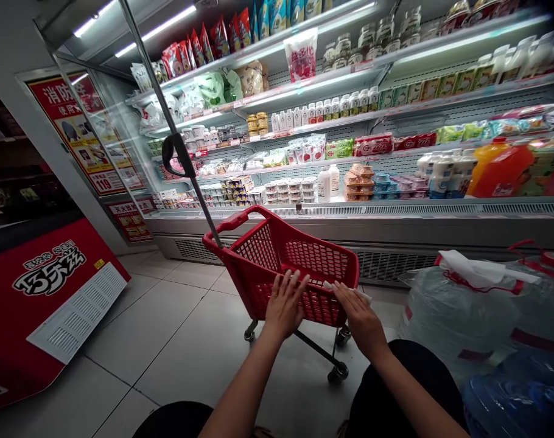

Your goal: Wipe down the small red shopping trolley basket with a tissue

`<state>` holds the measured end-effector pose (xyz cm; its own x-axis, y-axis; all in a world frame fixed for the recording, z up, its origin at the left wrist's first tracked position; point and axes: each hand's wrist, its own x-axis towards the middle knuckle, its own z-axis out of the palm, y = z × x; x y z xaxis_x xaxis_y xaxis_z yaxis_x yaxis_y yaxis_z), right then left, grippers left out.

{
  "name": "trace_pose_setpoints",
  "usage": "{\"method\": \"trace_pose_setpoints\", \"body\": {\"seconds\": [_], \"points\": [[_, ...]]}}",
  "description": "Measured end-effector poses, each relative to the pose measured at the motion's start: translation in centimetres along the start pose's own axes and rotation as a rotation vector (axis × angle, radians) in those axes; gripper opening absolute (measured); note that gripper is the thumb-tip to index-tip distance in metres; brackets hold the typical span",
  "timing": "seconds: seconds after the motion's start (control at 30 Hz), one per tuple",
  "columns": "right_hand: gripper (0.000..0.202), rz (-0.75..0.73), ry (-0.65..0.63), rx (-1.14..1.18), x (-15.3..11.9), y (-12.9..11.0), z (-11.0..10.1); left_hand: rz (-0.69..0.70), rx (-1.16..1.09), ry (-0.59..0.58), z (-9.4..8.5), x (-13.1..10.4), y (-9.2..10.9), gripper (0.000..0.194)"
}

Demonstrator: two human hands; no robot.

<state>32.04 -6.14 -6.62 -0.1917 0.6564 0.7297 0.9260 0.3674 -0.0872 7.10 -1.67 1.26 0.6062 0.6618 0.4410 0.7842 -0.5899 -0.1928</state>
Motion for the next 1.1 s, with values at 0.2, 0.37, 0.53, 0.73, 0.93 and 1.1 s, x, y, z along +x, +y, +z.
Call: {"method": "trace_pose_setpoints", "body": {"seconds": [0.2,0.37,0.53,0.73,0.93,1.1], "points": [[0.073,0.207,0.070,0.037,-0.4,2.6,0.8,-0.204,0.060,0.015,-0.5,0.5,-4.1,0.099],[0.074,0.174,0.093,0.026,2.1,-0.4,1.8,-0.232,0.055,0.023,-0.2,0.1,-2.4,0.104],[0.075,0.048,0.062,0.019,6.1,-5.9,3.3,-0.241,0.115,0.017,-0.8,0.1,-1.6,0.099],[0.077,-0.096,0.034,0.011,5.9,-4.6,2.5,-0.199,0.172,0.014,-1.3,-0.3,-2.3,0.101],[0.076,0.015,0.045,-0.043,1.1,2.4,-0.2,-0.190,0.158,0.028,-1.2,-0.4,-2.2,0.105],[0.073,0.196,0.079,-0.040,-0.7,4.7,-0.3,-0.150,0.118,0.054,-1.1,-0.5,-1.3,0.108]]}}
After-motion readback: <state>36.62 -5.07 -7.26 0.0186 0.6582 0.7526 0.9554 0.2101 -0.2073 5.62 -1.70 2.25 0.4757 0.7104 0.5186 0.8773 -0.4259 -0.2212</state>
